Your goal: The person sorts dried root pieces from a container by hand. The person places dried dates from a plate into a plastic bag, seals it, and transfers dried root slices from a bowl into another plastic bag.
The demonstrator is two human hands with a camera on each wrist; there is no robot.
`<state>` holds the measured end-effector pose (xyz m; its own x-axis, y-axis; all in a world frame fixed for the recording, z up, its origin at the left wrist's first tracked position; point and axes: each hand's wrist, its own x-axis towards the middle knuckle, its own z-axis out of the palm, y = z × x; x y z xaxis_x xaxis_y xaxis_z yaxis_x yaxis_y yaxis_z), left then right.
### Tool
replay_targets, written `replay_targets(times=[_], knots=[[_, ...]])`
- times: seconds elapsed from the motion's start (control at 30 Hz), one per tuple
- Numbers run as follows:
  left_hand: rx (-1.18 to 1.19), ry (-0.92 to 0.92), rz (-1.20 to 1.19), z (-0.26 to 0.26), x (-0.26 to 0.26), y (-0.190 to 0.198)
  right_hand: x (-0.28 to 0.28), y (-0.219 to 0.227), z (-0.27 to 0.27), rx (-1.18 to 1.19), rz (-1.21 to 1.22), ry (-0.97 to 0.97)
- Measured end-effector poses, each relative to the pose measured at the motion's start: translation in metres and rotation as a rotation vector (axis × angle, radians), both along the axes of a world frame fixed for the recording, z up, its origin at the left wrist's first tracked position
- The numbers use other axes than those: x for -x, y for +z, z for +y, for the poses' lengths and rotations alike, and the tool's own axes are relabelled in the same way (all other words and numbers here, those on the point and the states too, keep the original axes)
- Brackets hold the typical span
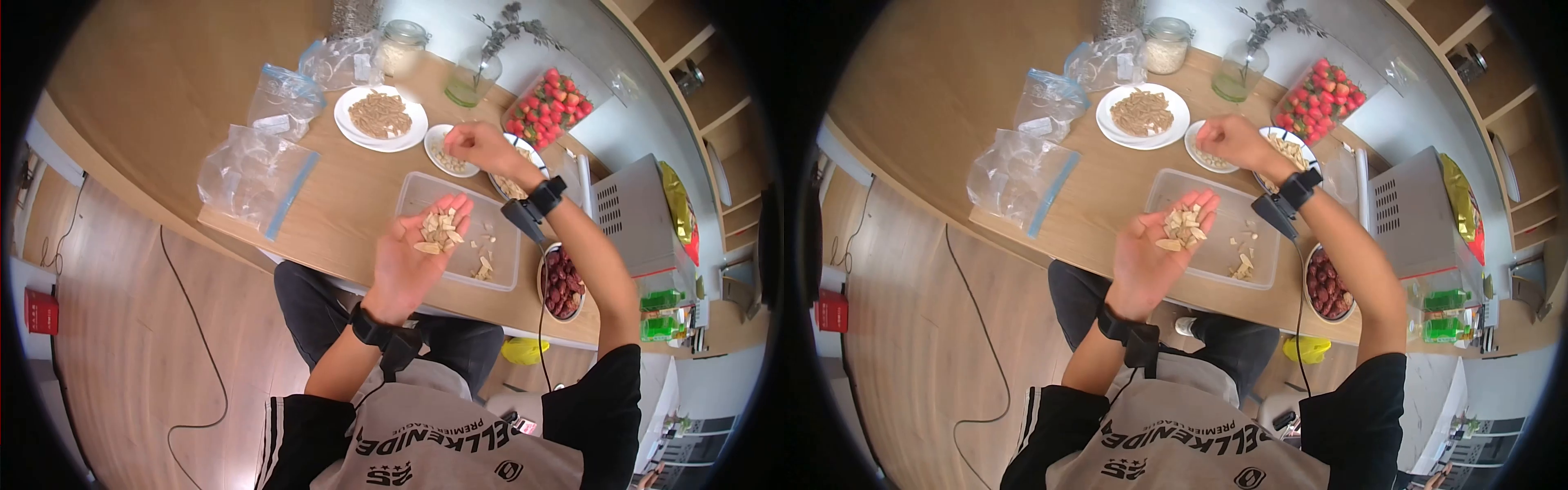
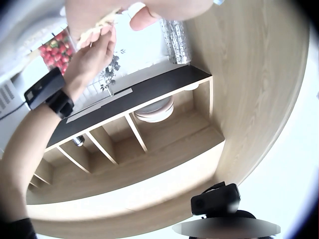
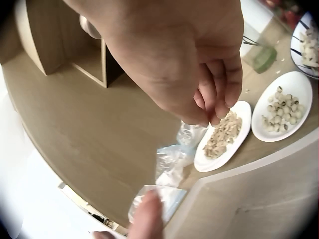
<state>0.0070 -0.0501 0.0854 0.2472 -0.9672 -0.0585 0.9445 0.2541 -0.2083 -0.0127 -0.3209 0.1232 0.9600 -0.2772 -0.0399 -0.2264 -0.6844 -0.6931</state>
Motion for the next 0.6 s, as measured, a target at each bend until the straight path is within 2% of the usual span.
replay_targets(times=[0.1, 0.2, 0.33, 0.37, 0.43, 0.57, 0.6], knots=[[0.017, 0.004, 0.021, 0.000, 0.002, -0.005, -0.031, -0.034, -0.011, 0.117, 0.025, 0.026], [-0.016, 0.012, -0.001, 0.000, 0.001, -0.003, -0.067, -0.050, -0.017, 0.024, -0.003, -0.051], [-0.031, 0.007, 0.021, 0.004, 0.000, -0.002, -0.080, -0.032, -0.004, 0.163, -0.107, -0.059], [-0.010, -0.001, 0.030, 0.003, 0.001, -0.004, -0.076, -0.023, 0.004, 0.158, -0.101, -0.066], [-0.003, 0.004, 0.035, 0.002, 0.002, -0.007, -0.054, -0.002, 0.024, 0.066, -0.068, 0.050], [-0.007, 0.052, -0.027, 0.003, 0.001, -0.008, 0.009, 0.046, 0.081, 0.054, 0.011, 0.138], [-0.005, 0.045, -0.024, 0.003, 0.002, -0.008, 0.023, 0.054, 0.087, 0.086, -0.007, 0.216]])
